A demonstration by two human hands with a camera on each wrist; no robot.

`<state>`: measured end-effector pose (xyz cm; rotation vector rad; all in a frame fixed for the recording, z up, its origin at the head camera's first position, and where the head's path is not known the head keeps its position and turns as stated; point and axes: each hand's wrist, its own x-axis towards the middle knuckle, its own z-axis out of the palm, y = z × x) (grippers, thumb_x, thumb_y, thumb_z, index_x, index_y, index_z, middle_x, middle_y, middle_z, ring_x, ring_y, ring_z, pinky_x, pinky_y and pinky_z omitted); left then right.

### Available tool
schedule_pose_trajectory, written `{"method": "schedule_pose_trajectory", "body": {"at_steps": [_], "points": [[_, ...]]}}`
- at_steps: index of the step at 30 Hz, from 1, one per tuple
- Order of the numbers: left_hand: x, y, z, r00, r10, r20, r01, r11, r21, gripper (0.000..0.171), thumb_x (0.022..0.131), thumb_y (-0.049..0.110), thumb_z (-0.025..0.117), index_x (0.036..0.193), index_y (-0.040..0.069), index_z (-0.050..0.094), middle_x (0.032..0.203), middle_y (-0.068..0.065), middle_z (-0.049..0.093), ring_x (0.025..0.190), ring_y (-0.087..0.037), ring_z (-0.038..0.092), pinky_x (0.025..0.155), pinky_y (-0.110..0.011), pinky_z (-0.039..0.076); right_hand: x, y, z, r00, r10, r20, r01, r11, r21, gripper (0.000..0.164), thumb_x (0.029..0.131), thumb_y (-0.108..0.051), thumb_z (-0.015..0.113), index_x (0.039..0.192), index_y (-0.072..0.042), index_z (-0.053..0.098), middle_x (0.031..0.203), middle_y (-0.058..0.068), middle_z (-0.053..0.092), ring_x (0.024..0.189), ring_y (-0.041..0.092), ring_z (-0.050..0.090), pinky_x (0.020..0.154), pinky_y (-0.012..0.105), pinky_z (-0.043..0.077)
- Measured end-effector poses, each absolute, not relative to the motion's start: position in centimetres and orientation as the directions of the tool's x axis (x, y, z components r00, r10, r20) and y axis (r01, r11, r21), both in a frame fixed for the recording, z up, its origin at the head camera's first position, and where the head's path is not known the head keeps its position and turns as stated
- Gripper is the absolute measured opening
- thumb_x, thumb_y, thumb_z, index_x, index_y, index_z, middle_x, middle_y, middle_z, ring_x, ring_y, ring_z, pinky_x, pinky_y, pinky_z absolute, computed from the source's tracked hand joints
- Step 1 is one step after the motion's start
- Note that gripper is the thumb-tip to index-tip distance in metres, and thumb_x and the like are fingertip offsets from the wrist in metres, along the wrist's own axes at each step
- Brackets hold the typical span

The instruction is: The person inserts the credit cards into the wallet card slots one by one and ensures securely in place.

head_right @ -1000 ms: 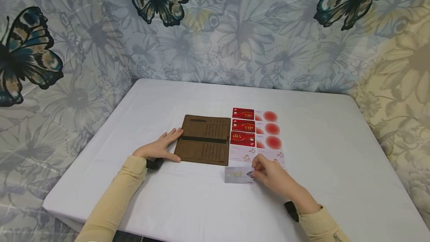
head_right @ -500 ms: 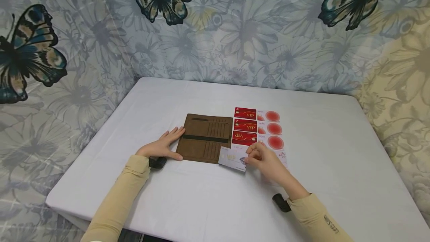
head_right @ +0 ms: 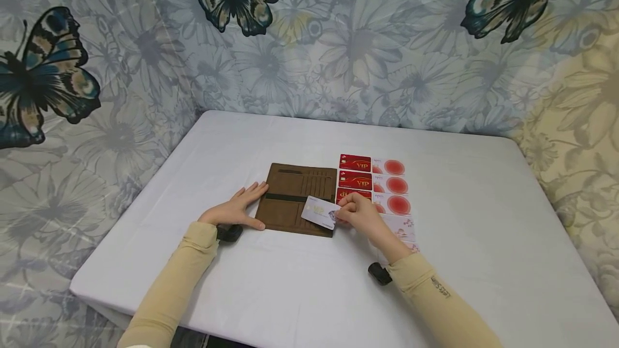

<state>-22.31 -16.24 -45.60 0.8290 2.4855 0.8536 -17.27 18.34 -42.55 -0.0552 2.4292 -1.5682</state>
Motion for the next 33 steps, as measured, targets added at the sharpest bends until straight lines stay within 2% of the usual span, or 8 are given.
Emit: {"method": "schedule_pose_trajectory", "body": {"at_steps": [4,11,18,33], "points": [[-22.3,-16.0,-45.5,-0.75,0.642,-0.159,0.407,0.637,0.654,0.11,0.073,0.047,0.075,0.15,0.007,0.006,0.154,-0.006,-0.001,0.139,-0.021,-0.006,0.109,-0.043,-0.008,-17.5,17.7,-42.6,-0.965,-0.169,-0.2,0.126,0.37,-0.92,0.025,0.085,-0.008,0.065,0.099,0.004,0.049,0.082,0.01,0.062,0.074,0.018,0.06,0.066,0.028,0.052],[-22.4,-15.9,-45.4,-0.755,0.633,-0.172,0.399,0.652,0.645,0.109,0.074,0.045,0.075,0.15,0.008,0.005,0.154,-0.005,-0.001,0.139,-0.02,-0.006,0.109,-0.041,-0.008,-17.5,17.2,-42.5,-0.961,-0.19,-0.199,0.135,0.305,-0.943,0.024,0.084,-0.008,0.065,0.095,0.005,0.048,0.076,0.011,0.064,0.067,0.02,0.062,0.063,0.028,0.054],[-22.4,-15.9,-45.2,-0.756,0.629,-0.181,0.395,0.659,0.64,0.109,0.074,0.045,0.075,0.15,0.009,0.005,0.154,-0.003,-0.001,0.139,-0.019,-0.006,0.109,-0.041,-0.007,-17.9,16.9,-42.8,-0.95,-0.168,-0.262,0.185,0.37,-0.91,0.024,0.086,-0.008,0.064,0.1,0.005,0.049,0.076,0.009,0.064,0.067,0.02,0.06,0.066,0.029,0.054],[-22.4,-16.1,-45.3,-0.757,0.63,-0.174,0.402,0.659,0.635,0.109,0.074,0.047,0.074,0.15,0.007,0.006,0.155,-0.007,0.0,0.139,-0.021,-0.006,0.109,-0.044,-0.006,-19.0,15.9,-42.9,-0.944,-0.198,-0.265,0.152,0.449,-0.88,0.023,0.086,-0.008,0.064,0.1,0.007,0.053,0.076,0.01,0.063,0.063,0.017,0.059,0.062,0.03,0.054]]}}
